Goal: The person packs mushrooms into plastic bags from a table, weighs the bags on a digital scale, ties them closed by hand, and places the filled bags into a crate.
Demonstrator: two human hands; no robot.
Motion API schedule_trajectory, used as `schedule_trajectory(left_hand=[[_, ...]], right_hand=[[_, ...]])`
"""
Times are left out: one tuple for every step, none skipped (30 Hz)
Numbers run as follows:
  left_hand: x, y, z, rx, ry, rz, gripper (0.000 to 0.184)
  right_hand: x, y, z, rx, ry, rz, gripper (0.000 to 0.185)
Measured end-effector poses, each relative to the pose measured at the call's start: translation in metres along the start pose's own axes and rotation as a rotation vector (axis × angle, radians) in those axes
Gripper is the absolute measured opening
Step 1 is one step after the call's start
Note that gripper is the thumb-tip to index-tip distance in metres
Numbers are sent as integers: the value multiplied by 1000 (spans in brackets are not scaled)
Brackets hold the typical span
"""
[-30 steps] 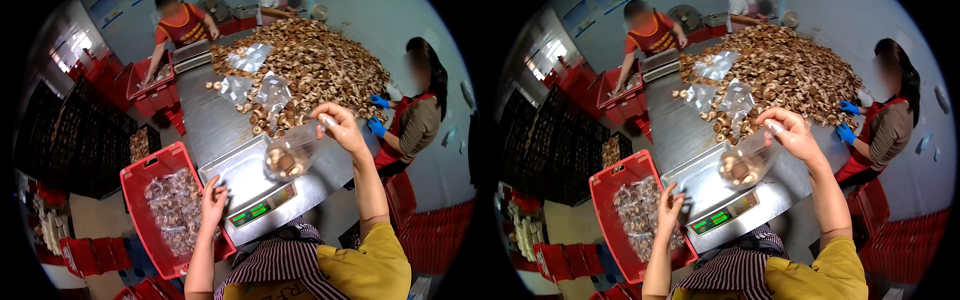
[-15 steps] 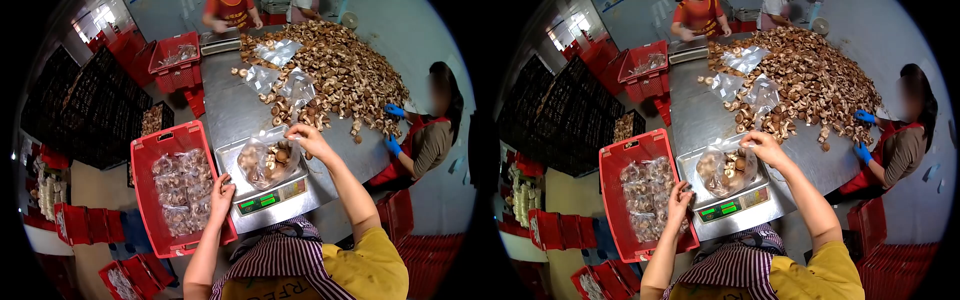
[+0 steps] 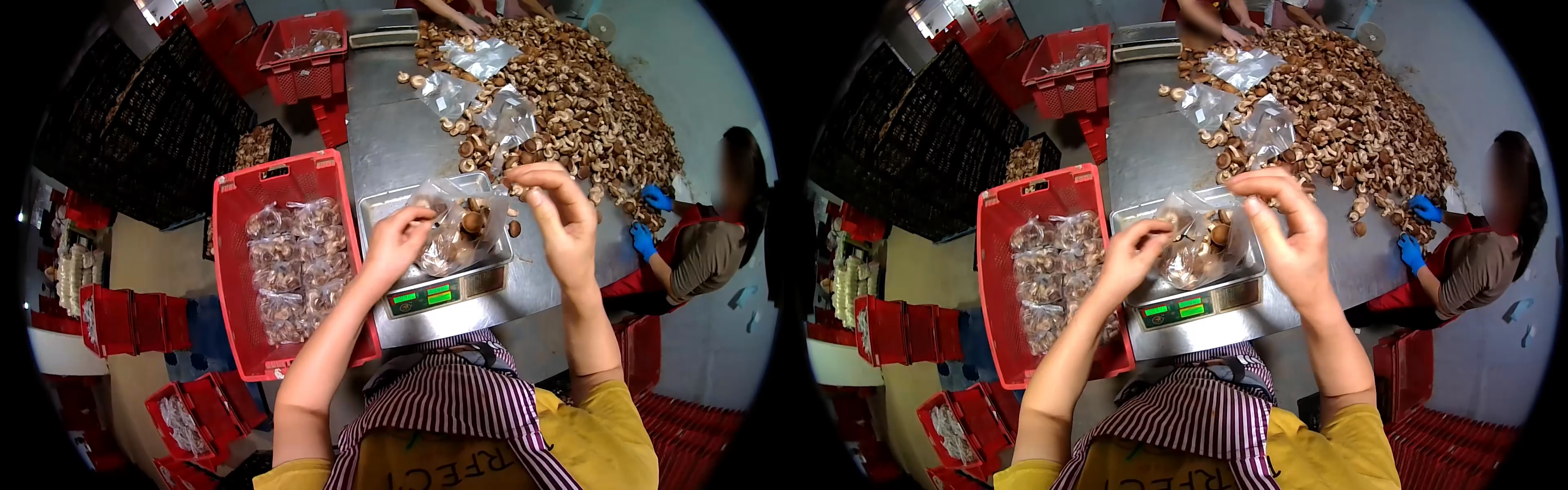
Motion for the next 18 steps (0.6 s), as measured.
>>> schedule_trajectory(left_hand=[[8, 6, -7, -30, -67, -105, 22], [16, 13, -13, -61, -133, -210, 23], [25, 4, -17, 113, -94, -331, 24], [30, 5, -21, 289, -58, -433, 23], [39, -6, -24, 196, -108, -439, 26], [44, -9, -27, 103, -156, -443, 28], [47, -3, -29, -11, -286, -514, 34], [48, 3, -32, -114, -414, -494, 39], [50, -1, -28, -115, -411, -494, 39], [51, 0, -24, 98, -316, -697, 39], [55, -21, -18, 173, -272, -677, 38], [59, -42, -12, 249, -229, -660, 36], [57, -43, -13, 100, -317, -668, 31], [55, -44, -12, -50, -405, -673, 26], [51, -55, -2, 145, -184, -666, 18], [46, -53, 4, 146, -184, -665, 18], [36, -50, 8, 139, -112, -606, 16], [27, -47, 11, 132, -42, -547, 15]], right_hand=[[12, -8, 0, -36, -32, 4, 16], [25, -16, 1, -38, -59, -14, 15], [37, -18, 1, -39, -88, -32, 15], [48, -18, 1, -42, -116, -49, 15], [57, -17, 0, -69, -146, -31, 14], [67, -14, 0, -97, -175, -12, 14], [77, -9, -1, -105, -204, 7, 14], [87, 3, 2, -56, -223, 3, 14], [94, 12, 3, -67, -243, 76, 14], [100, 21, 3, -79, -263, 150, 14], [102, 32, 5, -82, -266, 151, 14], [101, 47, 5, -34, -259, 191, 14], [98, 62, 6, 14, -251, 231, 15], [93, 74, 8, 62, -238, 290, 16], [85, 91, 12, 75, -225, 420, 15], [76, 106, 16, 89, -211, 552, 15], [67, 115, 22, 88, -210, 554, 15], [58, 126, 30, 155, -225, 634, 14]])
Point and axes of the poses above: each hand's wrist, its own z-axis away from the middle knuckle, its own x-axis out of the palm, y = z × x, the point moved 5 cm from there along -z, towards the middle knuckle, and after that the axes turned 10 degrees about x, right-handed, at the moved point
